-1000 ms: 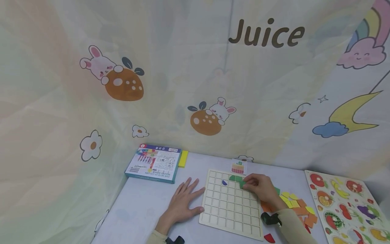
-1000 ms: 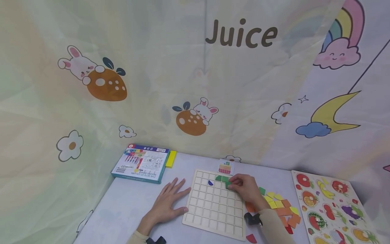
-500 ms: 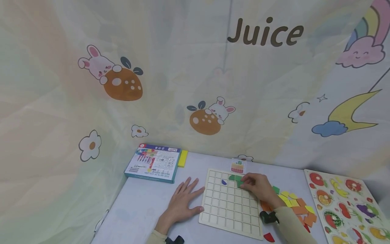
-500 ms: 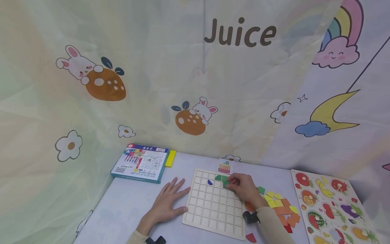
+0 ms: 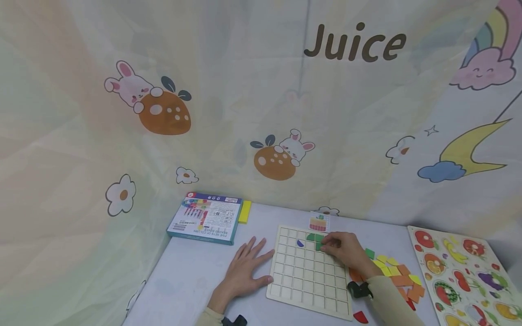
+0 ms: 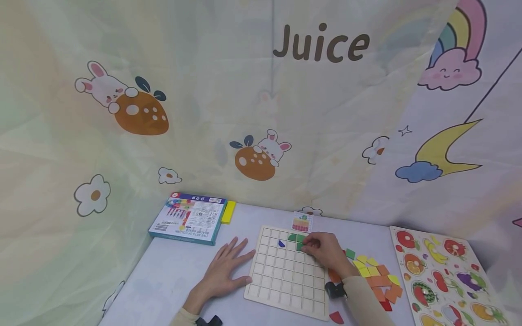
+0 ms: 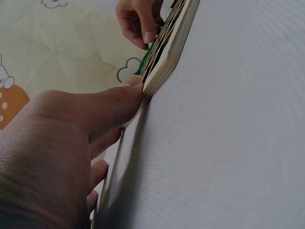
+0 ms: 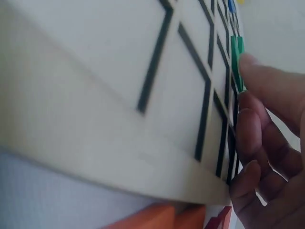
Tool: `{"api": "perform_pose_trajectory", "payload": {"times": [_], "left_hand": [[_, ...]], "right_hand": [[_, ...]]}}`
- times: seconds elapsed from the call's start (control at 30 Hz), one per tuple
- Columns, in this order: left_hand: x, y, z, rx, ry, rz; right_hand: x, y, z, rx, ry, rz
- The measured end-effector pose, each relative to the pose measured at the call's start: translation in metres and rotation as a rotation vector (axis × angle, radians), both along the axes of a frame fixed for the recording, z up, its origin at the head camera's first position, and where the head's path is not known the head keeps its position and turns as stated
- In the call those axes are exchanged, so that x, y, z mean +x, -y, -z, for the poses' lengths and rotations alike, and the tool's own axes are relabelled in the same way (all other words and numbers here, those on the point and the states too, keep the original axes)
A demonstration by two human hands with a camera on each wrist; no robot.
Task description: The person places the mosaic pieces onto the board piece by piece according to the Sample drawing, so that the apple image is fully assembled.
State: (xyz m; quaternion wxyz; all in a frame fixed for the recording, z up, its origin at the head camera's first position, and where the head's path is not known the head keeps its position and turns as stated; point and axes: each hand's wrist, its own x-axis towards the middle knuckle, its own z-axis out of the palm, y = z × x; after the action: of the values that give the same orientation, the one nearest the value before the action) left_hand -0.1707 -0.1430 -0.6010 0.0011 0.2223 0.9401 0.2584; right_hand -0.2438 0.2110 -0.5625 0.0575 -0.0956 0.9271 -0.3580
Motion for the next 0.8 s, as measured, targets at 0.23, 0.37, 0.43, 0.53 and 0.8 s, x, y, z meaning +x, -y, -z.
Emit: {"api": "perform_pose_trajectory", "payload": {"times": [0.23,0.37,0.43,0.53,0.8], "left_hand": [[0.000,0.000,0.000,-0.016,0.024,-0.005],[0.000,0.000,0.000,-0.021,0.029,-0.003],[0.000,0.000,-0.001,-0.020,0.028,-0.004],[-0.001,0.000,-0.001,-0.021,0.023,-0.005],[-0.001,0.000,-0.002,-0.025,0.006,-0.006]], "right_hand": [[0.001,0.005,0.001,0.007,-0.057,-0.013],[0.002,0.007,0.002,0.021,-0.082,0.009],[0.001,0.007,0.003,0.026,-0.088,0.017],[0.001,0.006,0.004,0.008,-0.085,0.017],[0.004,-0.029,-0.004,-0.077,-0.046,0.047]]}}
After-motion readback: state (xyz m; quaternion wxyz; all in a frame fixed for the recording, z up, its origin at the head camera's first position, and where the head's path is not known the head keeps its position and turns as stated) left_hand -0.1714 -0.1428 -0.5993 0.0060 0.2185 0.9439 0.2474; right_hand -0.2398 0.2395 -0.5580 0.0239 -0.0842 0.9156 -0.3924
